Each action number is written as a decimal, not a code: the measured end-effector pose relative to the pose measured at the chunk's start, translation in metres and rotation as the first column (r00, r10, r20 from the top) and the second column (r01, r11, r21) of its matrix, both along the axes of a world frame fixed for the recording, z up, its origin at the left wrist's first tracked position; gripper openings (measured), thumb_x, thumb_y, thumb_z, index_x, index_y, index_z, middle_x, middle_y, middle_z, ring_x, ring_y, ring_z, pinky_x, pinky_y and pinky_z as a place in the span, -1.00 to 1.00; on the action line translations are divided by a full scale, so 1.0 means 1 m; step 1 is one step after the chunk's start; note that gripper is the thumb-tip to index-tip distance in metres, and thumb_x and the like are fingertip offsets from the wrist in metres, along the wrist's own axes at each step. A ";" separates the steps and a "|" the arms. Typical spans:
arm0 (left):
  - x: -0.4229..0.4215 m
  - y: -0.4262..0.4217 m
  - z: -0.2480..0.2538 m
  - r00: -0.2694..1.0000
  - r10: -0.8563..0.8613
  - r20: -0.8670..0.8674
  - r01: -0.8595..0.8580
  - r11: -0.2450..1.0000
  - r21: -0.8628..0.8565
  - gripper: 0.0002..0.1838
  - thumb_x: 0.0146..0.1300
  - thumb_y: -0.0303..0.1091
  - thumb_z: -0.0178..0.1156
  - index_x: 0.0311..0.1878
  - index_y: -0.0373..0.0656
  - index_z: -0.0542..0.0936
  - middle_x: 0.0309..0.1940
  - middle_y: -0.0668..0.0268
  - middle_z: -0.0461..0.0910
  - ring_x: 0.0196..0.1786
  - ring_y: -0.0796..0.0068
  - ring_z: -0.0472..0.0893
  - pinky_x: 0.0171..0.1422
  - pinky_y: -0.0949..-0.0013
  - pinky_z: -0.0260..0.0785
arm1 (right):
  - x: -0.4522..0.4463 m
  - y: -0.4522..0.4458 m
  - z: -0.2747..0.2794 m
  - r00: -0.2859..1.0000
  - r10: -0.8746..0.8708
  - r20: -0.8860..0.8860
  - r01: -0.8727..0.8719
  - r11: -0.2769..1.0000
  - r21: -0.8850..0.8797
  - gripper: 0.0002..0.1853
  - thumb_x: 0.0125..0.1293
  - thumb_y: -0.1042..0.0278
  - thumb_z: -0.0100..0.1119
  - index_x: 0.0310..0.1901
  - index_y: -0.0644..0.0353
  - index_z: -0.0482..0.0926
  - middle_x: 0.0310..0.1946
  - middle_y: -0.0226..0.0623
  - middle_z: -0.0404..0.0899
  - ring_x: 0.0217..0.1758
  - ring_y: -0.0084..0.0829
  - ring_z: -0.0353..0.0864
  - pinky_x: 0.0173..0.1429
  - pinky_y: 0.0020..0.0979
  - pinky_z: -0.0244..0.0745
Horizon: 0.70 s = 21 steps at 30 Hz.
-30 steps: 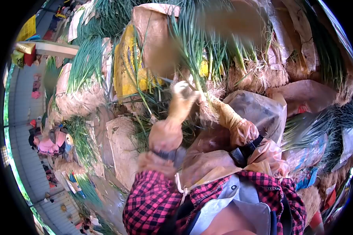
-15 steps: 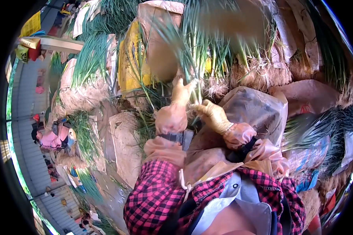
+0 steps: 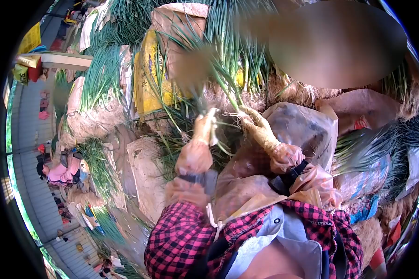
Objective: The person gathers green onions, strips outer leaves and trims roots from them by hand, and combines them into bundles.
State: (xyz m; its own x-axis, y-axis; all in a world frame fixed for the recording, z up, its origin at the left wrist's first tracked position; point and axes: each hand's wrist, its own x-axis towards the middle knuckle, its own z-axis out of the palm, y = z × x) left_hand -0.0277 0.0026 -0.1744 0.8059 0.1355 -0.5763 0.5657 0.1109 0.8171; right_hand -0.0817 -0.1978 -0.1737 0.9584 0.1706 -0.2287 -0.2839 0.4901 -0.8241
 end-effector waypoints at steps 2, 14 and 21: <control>0.010 -0.022 -0.009 0.986 -0.153 -0.062 0.161 0.974 0.162 -0.72 0.17 -0.23 0.22 -0.24 -0.30 0.54 -0.49 0.29 0.56 -0.55 0.58 0.47 -0.51 0.47 0.32 | 0.000 -0.001 0.005 0.999 0.020 -0.038 -0.016 0.996 0.086 -0.56 0.27 0.52 0.04 0.20 0.20 0.31 -0.08 -0.42 0.46 -0.05 -0.65 0.38 0.03 -0.60 0.32; -0.016 -0.052 0.019 0.972 -0.182 0.152 0.147 0.966 0.214 -0.79 0.16 -0.31 0.23 -0.21 -0.23 0.56 -0.51 0.36 0.54 -0.53 0.59 0.47 -0.45 0.54 0.31 | 0.010 -0.011 0.008 0.928 -0.034 -0.372 0.088 0.987 0.131 -0.84 0.15 0.52 0.15 -0.21 0.29 0.48 -0.40 -0.27 0.55 -0.38 -0.48 0.54 -0.30 -0.54 0.45; -0.006 -0.013 0.000 0.993 -0.094 -0.074 0.090 0.995 -0.049 -0.55 0.13 -0.01 0.21 -0.25 -0.29 0.50 -0.63 0.41 0.35 -0.77 0.44 0.37 -0.72 0.31 0.36 | 0.012 -0.013 -0.045 0.951 0.031 -0.308 0.089 0.926 0.367 -0.84 0.15 0.53 0.05 -0.21 0.27 0.48 -0.36 -0.25 0.54 -0.35 -0.40 0.55 -0.19 -0.48 0.48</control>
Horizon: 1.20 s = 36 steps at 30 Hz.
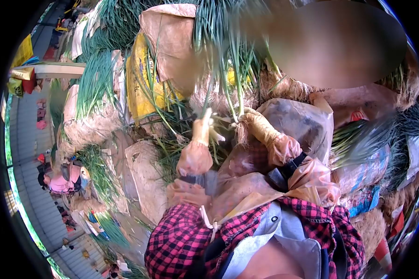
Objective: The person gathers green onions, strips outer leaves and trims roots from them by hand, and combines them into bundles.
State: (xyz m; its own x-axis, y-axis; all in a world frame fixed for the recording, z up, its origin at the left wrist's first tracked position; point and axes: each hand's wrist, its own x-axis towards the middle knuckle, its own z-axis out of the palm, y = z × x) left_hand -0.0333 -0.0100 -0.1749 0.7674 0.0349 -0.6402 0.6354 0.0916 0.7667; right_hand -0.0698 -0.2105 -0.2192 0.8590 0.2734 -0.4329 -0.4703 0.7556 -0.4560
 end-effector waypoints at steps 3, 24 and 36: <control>0.031 -0.051 0.012 0.994 -0.096 -0.055 0.099 0.993 0.067 -0.56 0.08 0.06 0.25 -0.37 -0.22 0.57 -0.67 0.47 0.37 -0.68 0.54 0.35 -0.55 0.47 0.21 | 0.005 -0.003 0.010 0.985 0.169 0.011 -0.170 0.985 0.028 -0.73 0.18 0.58 -0.02 -0.04 0.29 0.41 -0.25 -0.23 0.50 -0.25 -0.37 0.53 -0.10 -0.40 0.51; -0.014 -0.032 0.050 0.792 -0.611 0.002 0.520 0.676 0.522 -0.22 0.14 0.19 0.09 0.29 -0.13 0.20 0.20 0.11 0.34 0.19 0.25 0.41 0.25 0.33 0.22 | 0.003 -0.003 0.020 0.988 -0.023 -0.150 0.004 0.993 -0.121 -0.77 0.30 0.26 -0.02 -0.08 0.15 0.37 -0.42 -0.41 0.39 -0.46 -0.52 0.36 -0.43 -0.50 0.38; 0.051 -0.085 0.025 0.696 -0.684 0.216 0.220 0.491 0.843 -0.46 0.21 -0.02 0.09 0.24 0.08 0.31 -0.12 0.08 0.56 -0.13 0.19 0.58 -0.03 0.20 0.39 | -0.003 -0.011 0.055 0.980 0.196 -0.028 -0.194 0.979 0.058 -0.68 0.08 0.56 0.16 -0.08 0.38 0.41 -0.30 -0.16 0.56 -0.28 -0.36 0.57 -0.20 -0.46 0.49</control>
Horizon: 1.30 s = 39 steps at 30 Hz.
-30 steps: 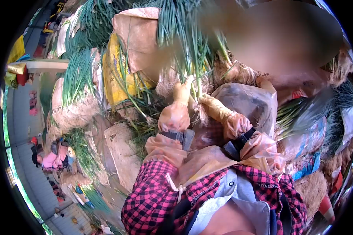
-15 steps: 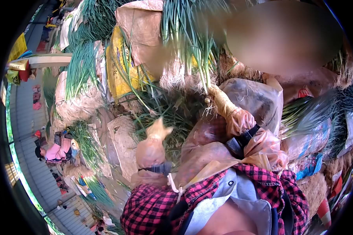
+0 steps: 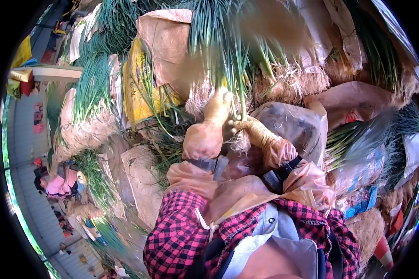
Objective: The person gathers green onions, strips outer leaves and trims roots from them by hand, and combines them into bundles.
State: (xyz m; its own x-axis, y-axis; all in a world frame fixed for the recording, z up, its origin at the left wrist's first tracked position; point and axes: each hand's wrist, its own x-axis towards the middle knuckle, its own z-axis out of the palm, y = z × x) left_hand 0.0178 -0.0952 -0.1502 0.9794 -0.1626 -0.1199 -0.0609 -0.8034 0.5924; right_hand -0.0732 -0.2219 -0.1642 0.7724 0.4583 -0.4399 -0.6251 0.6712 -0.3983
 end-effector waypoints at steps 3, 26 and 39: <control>0.052 -0.005 0.004 0.964 0.225 -0.139 -0.234 0.971 -0.049 -0.14 0.12 -0.22 0.18 0.39 0.26 -0.13 -0.03 0.02 0.51 -0.06 0.14 0.56 0.07 0.14 0.36 | 0.000 -0.003 -0.005 0.999 -0.014 0.031 0.017 0.994 -0.105 -0.59 0.08 0.64 0.11 0.01 0.36 0.35 -0.32 -0.14 0.57 -0.29 -0.34 0.58 -0.16 -0.43 0.51; 0.092 0.040 -0.032 0.989 0.145 0.013 -0.133 0.865 0.483 -0.52 0.13 0.00 0.14 0.03 -0.08 0.46 -0.19 0.19 0.59 -0.16 0.28 0.58 -0.06 0.18 0.38 | 0.001 -0.009 0.003 0.974 -0.228 0.016 0.225 0.970 0.090 -0.60 0.14 0.56 0.15 0.04 0.20 0.34 -0.34 -0.31 0.46 -0.40 -0.48 0.48 -0.34 -0.49 0.46; -0.017 0.014 -0.030 0.946 0.024 -0.325 -0.160 0.902 -0.400 -0.70 0.18 -0.25 0.06 -0.11 -0.26 0.51 -0.22 0.12 0.57 -0.12 0.25 0.54 -0.06 0.27 0.37 | -0.002 -0.004 0.001 0.995 -0.097 -0.012 0.096 0.991 -0.096 -0.78 0.10 0.55 0.18 -0.17 0.25 0.52 -0.37 -0.34 0.57 -0.38 -0.47 0.55 -0.27 -0.48 0.48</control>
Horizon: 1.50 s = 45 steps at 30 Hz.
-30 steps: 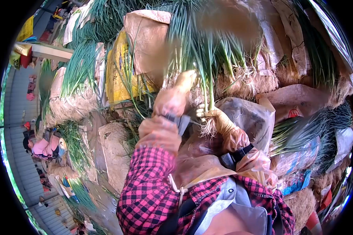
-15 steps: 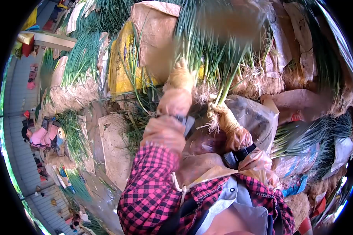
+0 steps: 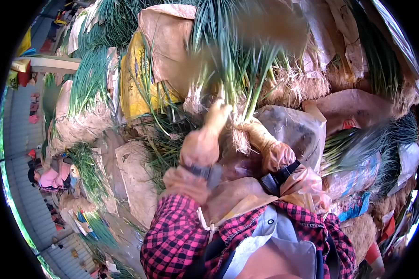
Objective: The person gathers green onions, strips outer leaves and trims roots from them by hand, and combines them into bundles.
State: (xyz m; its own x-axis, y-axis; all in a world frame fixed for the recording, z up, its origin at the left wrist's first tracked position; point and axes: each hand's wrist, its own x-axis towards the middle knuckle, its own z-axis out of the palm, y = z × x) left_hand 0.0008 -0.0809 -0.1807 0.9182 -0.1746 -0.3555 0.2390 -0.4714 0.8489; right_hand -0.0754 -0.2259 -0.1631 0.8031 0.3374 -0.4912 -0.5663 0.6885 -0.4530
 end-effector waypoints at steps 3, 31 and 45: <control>0.040 -0.018 0.035 0.980 -0.137 0.144 0.021 0.791 0.612 -0.66 0.08 -0.07 0.11 -0.29 -0.18 0.54 -0.34 0.00 0.57 -0.24 0.00 0.54 -0.10 0.14 0.35 | -0.002 0.002 0.003 0.999 -0.007 0.036 0.011 0.995 -0.100 -0.76 0.06 0.58 0.20 -0.18 0.24 0.52 -0.39 -0.35 0.56 -0.39 -0.50 0.54 -0.28 -0.49 0.47; 0.028 0.045 0.028 0.880 0.445 -0.168 -0.394 0.482 -0.783 -0.83 0.28 -0.31 0.02 -0.29 -0.19 0.53 -0.64 0.41 0.45 -0.67 0.61 0.38 -0.55 0.60 0.24 | 0.007 -0.001 -0.012 0.975 -0.222 -0.007 0.221 0.974 -0.056 -0.68 0.11 0.64 -0.08 -0.05 0.33 0.39 -0.32 -0.10 0.55 -0.36 -0.29 0.60 -0.27 -0.38 0.58; 0.046 0.004 0.024 0.888 0.431 0.158 -0.245 0.736 -0.632 -0.82 0.25 -0.26 0.10 -0.19 -0.15 0.51 -0.56 0.41 0.49 -0.66 0.71 0.37 -0.70 0.62 0.18 | 0.004 -0.005 -0.008 0.983 -0.178 -0.038 0.179 0.984 0.016 -0.74 0.11 0.58 -0.05 -0.12 0.39 0.43 -0.36 -0.10 0.56 -0.42 -0.29 0.59 -0.32 -0.39 0.55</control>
